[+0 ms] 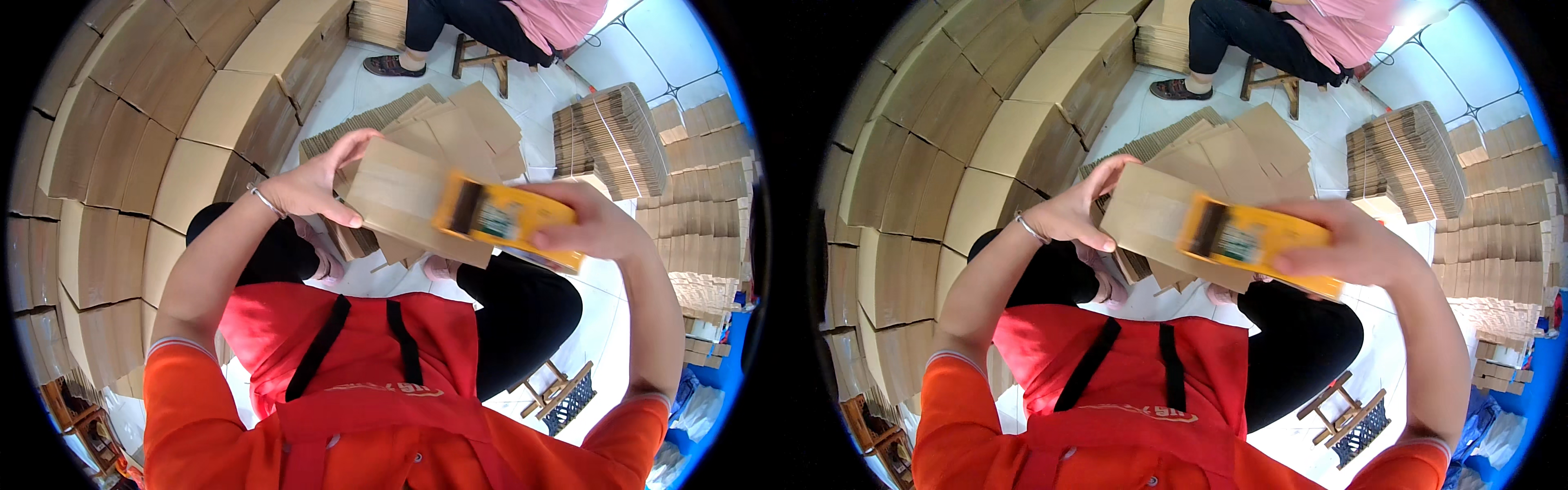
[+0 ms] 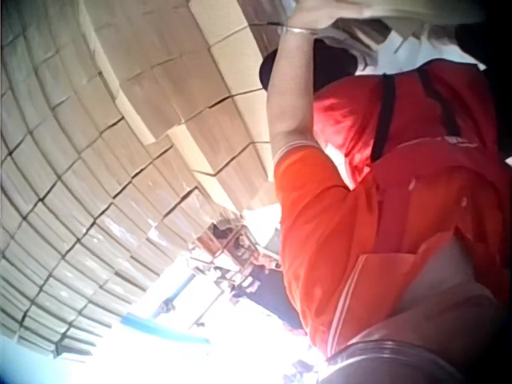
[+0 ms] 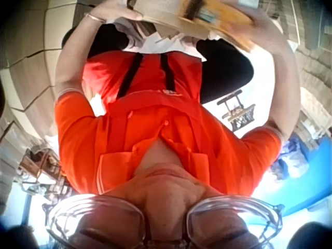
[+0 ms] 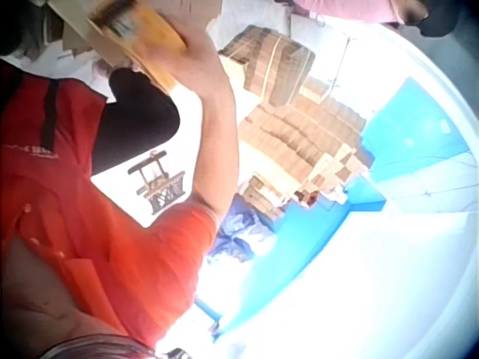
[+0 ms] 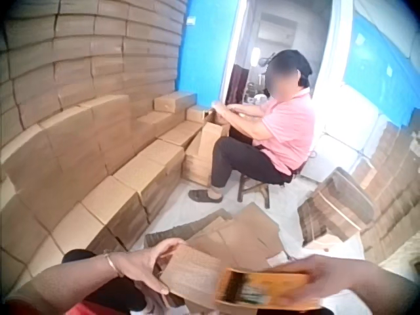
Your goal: The person assembles flat cardboard boxes by folding the flaps and sealing them with a handheld tape dispenser. The person repeatedly picks up flat boxes, folds them into shape, applies tape to the seams, and stacks the finished boxes nearby.
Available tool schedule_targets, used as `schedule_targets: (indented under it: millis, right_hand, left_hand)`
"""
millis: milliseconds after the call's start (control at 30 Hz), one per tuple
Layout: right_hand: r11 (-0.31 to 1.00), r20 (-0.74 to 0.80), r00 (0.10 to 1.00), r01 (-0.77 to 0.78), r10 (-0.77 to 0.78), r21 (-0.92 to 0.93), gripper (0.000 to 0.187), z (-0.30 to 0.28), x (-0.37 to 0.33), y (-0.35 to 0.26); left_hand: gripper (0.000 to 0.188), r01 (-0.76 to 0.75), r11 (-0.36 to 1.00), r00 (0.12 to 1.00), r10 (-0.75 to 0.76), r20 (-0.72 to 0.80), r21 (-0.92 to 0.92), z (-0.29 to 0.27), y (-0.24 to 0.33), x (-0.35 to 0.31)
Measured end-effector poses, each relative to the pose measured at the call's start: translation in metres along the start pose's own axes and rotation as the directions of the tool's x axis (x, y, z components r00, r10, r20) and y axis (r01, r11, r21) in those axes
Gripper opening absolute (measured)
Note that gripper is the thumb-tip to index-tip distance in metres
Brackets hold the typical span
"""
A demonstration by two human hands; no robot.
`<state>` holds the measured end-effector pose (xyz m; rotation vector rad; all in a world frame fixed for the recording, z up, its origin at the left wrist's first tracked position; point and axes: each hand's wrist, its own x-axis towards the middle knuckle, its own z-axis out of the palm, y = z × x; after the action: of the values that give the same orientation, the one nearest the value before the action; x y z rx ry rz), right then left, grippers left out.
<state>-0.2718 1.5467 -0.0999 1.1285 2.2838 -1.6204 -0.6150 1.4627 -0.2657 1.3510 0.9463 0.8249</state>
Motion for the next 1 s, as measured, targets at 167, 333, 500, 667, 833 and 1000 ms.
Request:
schedule_targets:
  millis: [167,333,500,667,833,1000]
  right_hand:
    - [0.934,-0.125,0.926,-0.352,0.356,0.051,0.070,-0.021,-0.091,0.091]
    - [0.970,-0.134,0.961,-0.242,0.243,0.025,0.064,-0.005,-0.054,0.137]
    - [0.975,-0.106,0.972,-0.214,0.208,-0.051,0.057,0.019,-0.010,0.120]
    - [0.944,-0.089,0.958,-0.285,0.274,-0.165,0.058,0.017,-0.004,0.098]
    - [0.802,-0.251,0.929,-0.363,0.272,-0.474,0.054,0.031,-0.012,0.072]
    - [0.548,-0.420,0.881,-0.466,0.216,-0.695,0.044,0.060,0.010,0.100]
  left_hand:
    - [0.128,0.083,0.996,0.996,-0.083,0.013,0.035,0.003,0.014,0.008]
    - [0.126,0.208,0.953,0.974,-0.222,0.041,0.222,0.002,0.038,0.012]
    - [0.118,-0.225,0.342,0.974,0.065,0.215,0.912,0.039,0.088,0.029]
    - [0.061,-0.763,0.016,0.622,0.291,0.727,0.647,0.115,0.059,0.095]
    - [0.033,-0.826,0.009,0.544,-0.247,0.802,0.563,0.167,0.067,0.133]
    - [0.047,-0.762,-0.069,0.639,-0.243,0.730,0.644,0.181,0.043,0.137]
